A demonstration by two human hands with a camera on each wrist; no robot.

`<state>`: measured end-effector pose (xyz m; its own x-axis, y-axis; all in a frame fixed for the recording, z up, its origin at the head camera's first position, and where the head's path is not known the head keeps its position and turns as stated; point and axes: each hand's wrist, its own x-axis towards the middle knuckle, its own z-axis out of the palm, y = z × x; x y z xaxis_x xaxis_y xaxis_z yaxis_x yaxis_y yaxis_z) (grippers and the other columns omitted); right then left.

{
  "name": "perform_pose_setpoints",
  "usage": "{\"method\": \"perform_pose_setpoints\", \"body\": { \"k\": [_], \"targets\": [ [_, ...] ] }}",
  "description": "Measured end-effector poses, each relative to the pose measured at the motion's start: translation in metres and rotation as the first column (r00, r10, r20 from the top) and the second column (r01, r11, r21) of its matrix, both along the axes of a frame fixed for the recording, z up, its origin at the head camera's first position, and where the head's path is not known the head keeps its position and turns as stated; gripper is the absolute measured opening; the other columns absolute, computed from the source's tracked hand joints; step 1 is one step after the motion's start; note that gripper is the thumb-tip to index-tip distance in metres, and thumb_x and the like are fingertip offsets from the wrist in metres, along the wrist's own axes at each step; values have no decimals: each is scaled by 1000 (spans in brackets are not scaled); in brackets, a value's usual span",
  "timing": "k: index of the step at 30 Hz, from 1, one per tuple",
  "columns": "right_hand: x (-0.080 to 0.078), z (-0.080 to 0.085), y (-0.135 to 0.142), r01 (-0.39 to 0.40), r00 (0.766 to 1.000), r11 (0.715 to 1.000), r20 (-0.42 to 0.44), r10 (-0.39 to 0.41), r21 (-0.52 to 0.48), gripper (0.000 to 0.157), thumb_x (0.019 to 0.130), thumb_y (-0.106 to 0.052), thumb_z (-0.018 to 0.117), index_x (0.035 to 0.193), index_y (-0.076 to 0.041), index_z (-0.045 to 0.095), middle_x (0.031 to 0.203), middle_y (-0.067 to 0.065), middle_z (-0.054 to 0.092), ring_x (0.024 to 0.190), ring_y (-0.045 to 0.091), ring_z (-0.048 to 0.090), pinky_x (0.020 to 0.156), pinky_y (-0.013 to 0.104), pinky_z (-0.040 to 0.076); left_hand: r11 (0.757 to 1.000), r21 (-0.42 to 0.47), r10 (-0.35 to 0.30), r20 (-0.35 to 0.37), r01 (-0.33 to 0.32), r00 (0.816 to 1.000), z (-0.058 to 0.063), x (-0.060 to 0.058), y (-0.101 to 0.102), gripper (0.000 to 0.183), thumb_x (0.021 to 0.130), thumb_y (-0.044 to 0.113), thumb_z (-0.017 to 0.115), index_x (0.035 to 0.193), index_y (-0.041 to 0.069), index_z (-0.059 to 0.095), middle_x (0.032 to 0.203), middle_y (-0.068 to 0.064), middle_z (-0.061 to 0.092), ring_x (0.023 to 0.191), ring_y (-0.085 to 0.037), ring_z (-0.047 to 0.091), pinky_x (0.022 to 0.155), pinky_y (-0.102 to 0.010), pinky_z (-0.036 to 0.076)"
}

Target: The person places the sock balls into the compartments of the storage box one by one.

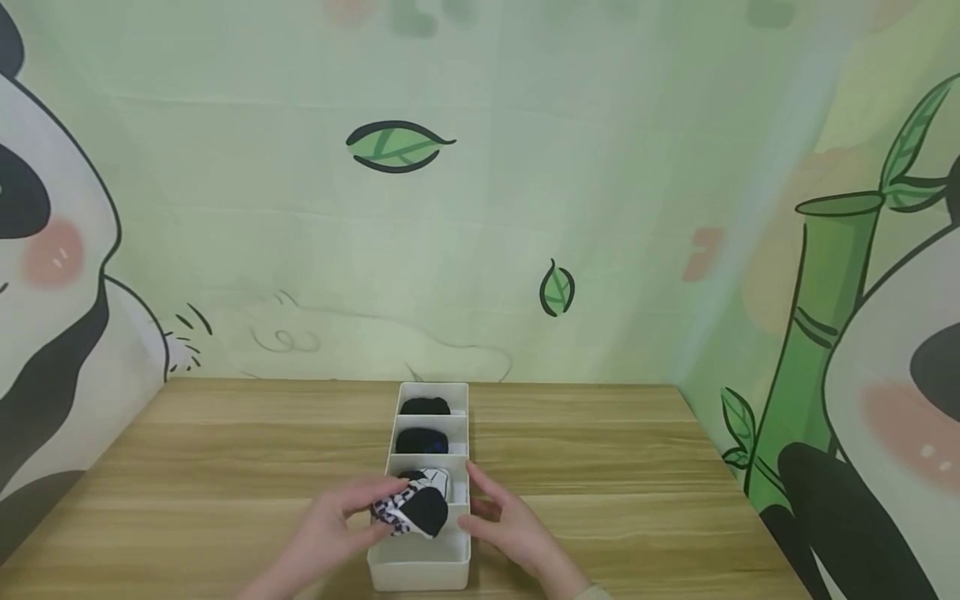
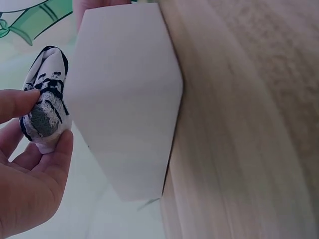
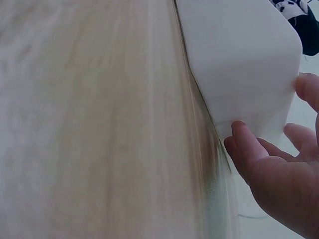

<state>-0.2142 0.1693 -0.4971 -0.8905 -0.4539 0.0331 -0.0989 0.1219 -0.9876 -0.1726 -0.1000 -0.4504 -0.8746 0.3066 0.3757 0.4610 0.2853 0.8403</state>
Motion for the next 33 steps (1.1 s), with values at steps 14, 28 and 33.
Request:
{"method": "perform_pose_setpoints", "body": {
  "k": [14, 28, 33],
  "targets": [
    [0, 1, 0, -7, 1000, 1000, -10, 7, 8, 76, 93, -13, 70, 155, -5, 27, 156, 28, 25, 129, 49, 45, 102, 46, 45, 982, -187, -40, -127, 16, 991, -7, 2, 7, 48, 75, -6, 78, 121, 8, 72, 118, -4, 69, 108, -24, 64, 93, -38, 53],
    [0, 1, 0, -13, 1000, 1000, -5, 13, 1, 76, 93, -14, 70, 156, -5, 27, 156, 28, 25, 130, 48, 44, 101, 44, 46, 926, -375, -150, -259, 44, 954, -11, -1, 7, 45, 76, 6, 82, 120, 6, 71, 117, -5, 68, 107, -22, 64, 93, -39, 52],
    [0, 0, 0, -15, 1000, 1000, -9, 15, 0, 76, 93, -13, 69, 155, -4, 27, 156, 29, 24, 130, 49, 44, 101, 45, 46, 940, -340, -143, -315, 30, 938, -13, -1, 6, 44, 75, 5, 82, 118, 5, 72, 117, -4, 67, 106, -22, 64, 92, -39, 53]
  ]
}}
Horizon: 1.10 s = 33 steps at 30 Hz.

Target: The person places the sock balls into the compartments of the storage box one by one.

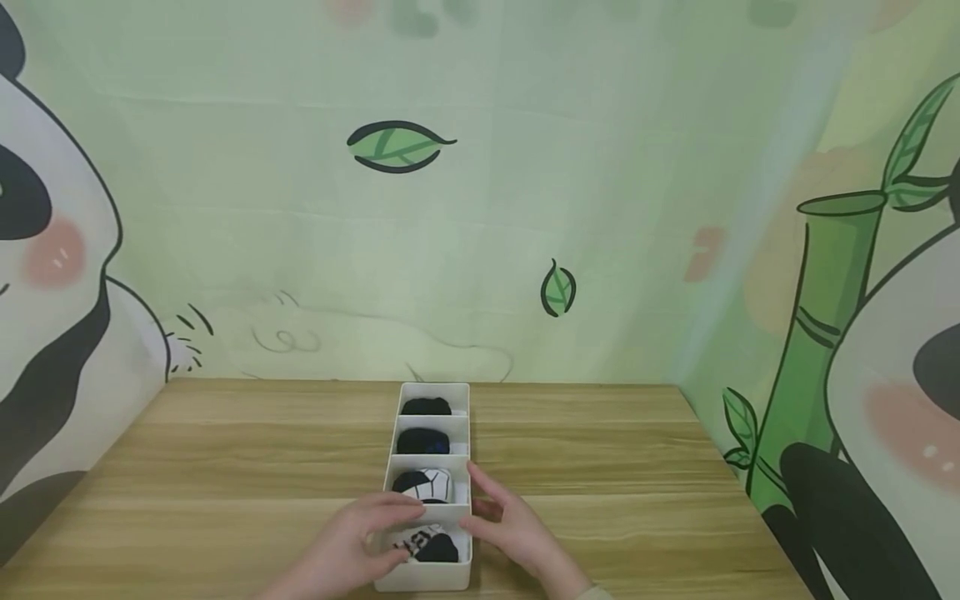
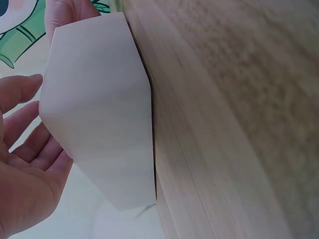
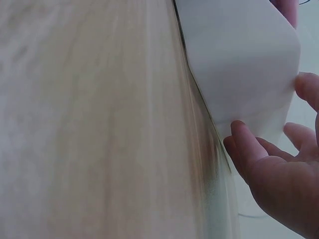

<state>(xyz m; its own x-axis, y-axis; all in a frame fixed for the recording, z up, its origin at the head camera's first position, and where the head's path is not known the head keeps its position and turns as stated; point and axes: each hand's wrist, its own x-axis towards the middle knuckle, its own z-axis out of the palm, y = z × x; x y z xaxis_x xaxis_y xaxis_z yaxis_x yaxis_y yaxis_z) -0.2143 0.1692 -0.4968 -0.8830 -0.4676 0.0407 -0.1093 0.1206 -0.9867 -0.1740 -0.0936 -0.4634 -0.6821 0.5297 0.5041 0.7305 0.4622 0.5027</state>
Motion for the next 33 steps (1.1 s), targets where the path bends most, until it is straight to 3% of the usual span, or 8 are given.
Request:
{"method": "perform_pose_setpoints", "body": {
  "k": [17, 22, 26, 33],
  "targets": [
    [3, 2, 2, 16, 1000, 1000, 12, -16, 3, 77, 92, -13, 70, 155, -5, 27, 156, 28, 26, 129, 48, 45, 101, 44, 46, 987, 160, -1, -63, 11, 998, 0, -1, -9, 36, 80, -1, 78, 114, 7, 72, 109, -2, 70, 98, -20, 66, 85, -39, 56],
    [5, 3, 2, 6, 1000, 1000, -12, -6, -9, 76, 93, -12, 70, 155, -2, 27, 154, 30, 29, 128, 48, 47, 99, 39, 48, 988, 145, 58, -42, -51, 997, 1, -2, -17, 37, 81, 0, 77, 116, 10, 72, 111, -2, 70, 99, -21, 66, 86, -41, 56],
    [6, 5, 2, 6, 998, 1000, -69, -5, 16, 71, 94, -12, 67, 153, 0, 30, 150, 29, 36, 128, 46, 48, 99, 34, 47, 988, 106, 122, -95, -112, 988, 0, -3, -22, 38, 81, 2, 78, 118, 10, 71, 114, -4, 70, 102, -23, 66, 87, -43, 55],
    [8, 10, 10, 103, 968, 983, -241, -64, 153, 57, 97, -18, 65, 146, 1, 45, 144, 25, 48, 128, 44, 49, 100, 47, 47, 972, 79, 232, -154, -222, 960, -1, -5, -33, 40, 81, 8, 79, 120, 7, 69, 116, -6, 69, 106, -23, 64, 88, -44, 53]
  ]
}}
